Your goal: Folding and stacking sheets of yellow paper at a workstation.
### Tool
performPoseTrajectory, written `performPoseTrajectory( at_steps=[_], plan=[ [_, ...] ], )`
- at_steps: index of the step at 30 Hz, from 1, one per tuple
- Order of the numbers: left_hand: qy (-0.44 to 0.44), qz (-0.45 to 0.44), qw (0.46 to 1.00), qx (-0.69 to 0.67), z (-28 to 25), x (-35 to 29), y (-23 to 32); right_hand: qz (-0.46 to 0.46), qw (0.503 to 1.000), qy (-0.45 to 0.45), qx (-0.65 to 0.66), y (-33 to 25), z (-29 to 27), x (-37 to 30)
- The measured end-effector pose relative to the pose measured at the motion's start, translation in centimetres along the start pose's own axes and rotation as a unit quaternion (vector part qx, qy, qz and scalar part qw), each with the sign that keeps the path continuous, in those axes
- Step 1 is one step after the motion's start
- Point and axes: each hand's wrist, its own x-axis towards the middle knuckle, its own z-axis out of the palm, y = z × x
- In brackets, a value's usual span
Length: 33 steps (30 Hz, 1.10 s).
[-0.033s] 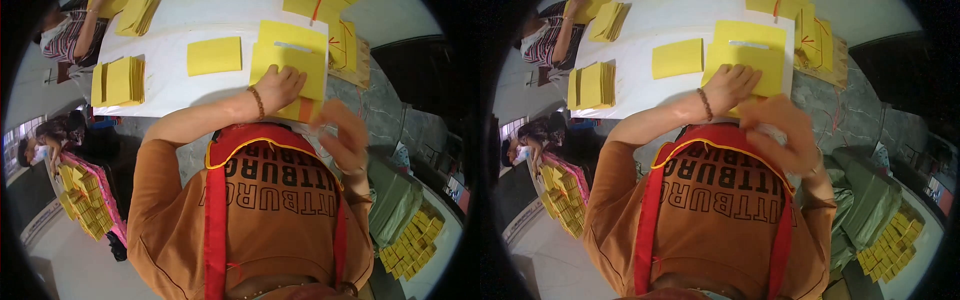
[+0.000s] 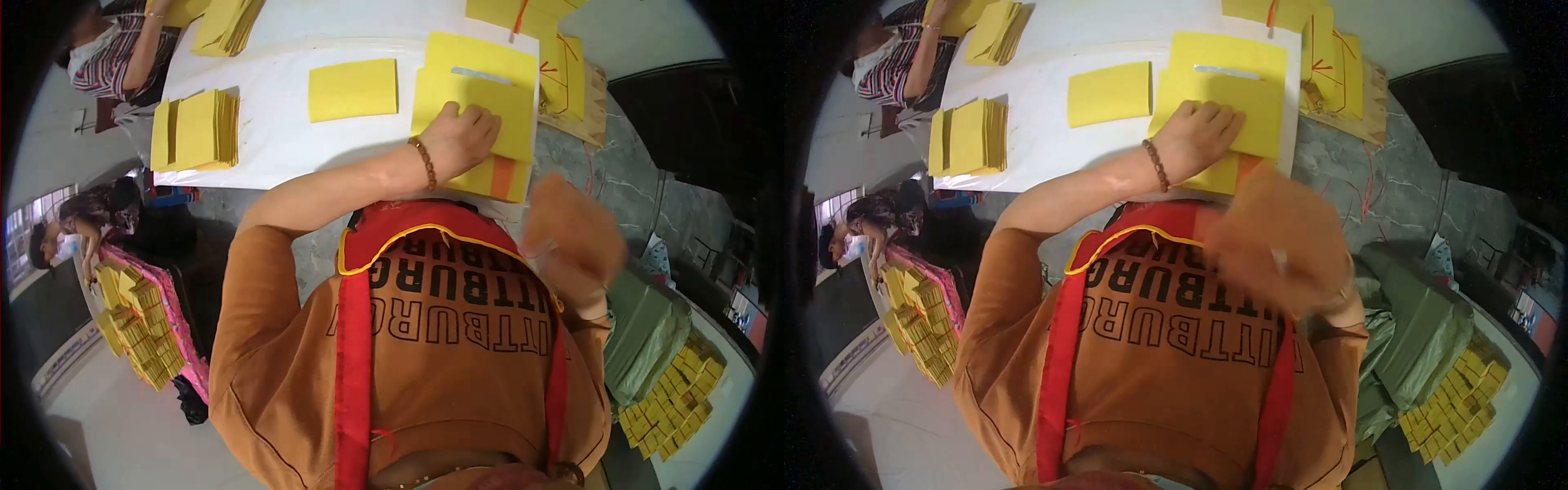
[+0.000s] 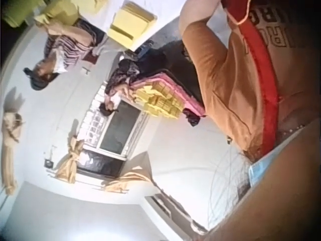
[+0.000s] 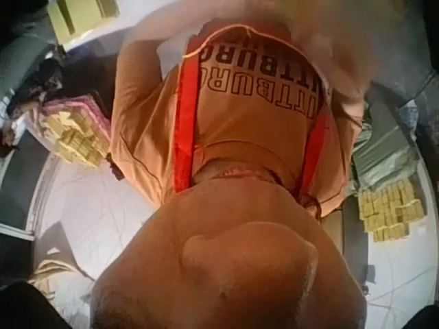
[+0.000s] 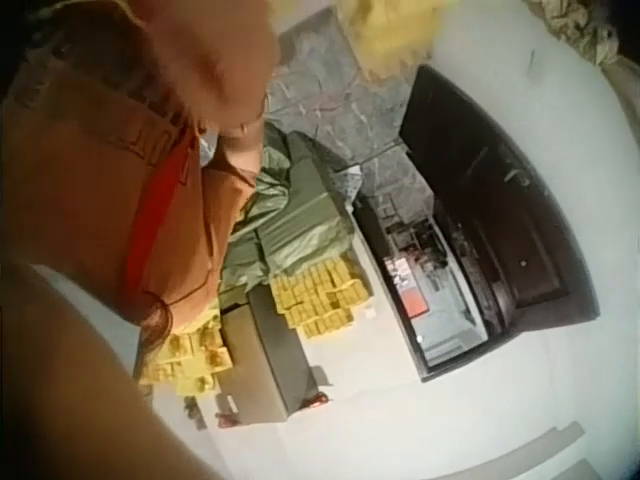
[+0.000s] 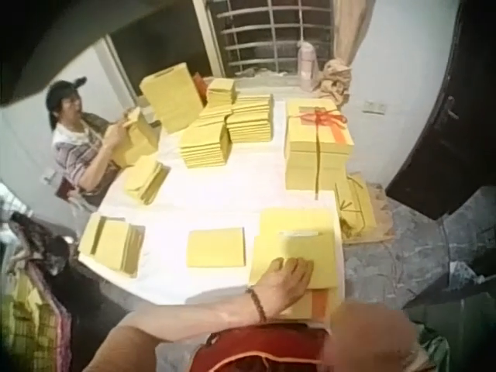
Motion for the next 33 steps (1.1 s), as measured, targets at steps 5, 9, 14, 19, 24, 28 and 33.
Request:
performPoseTrajectory(
  at_steps=[5,9,14,19,24,28,33],
  plan=[
    [0.274,-0.018,0.952,-0.136,-1.6,-0.8,-4.2,-0.307,0.929,-0.006,0.205,-3.1,2.9,4.4],
    [0.288,-0.108,0.95,-0.044,-0.1,-6.2,-10.6,-0.278,0.922,0.055,0.263,-3.5,4.3,5.0],
    [0.202,-0.169,0.964,0.033,8.2,-10.6,-13.2,-0.276,0.914,0.065,0.288,-3.4,5.1,5.2],
    [0.172,-0.188,0.967,0.01,10.4,-11.1,-13.0,-0.252,0.922,0.053,0.29,-3.2,4.9,5.8],
    [0.15,-0.199,0.968,0.028,11.0,-10.7,-12.9,-0.249,0.921,0.043,0.296,-2.7,4.8,6.1],
    [0.101,-0.204,0.974,0.011,11.8,-10.7,-12.5,-0.236,0.924,0.041,0.297,-2.5,4.6,6.1],
    [0.041,-0.215,0.975,-0.021,12.3,-10.9,-12.5,-0.191,0.908,0.006,0.372,-3.0,3.8,6.0]
  ],
)
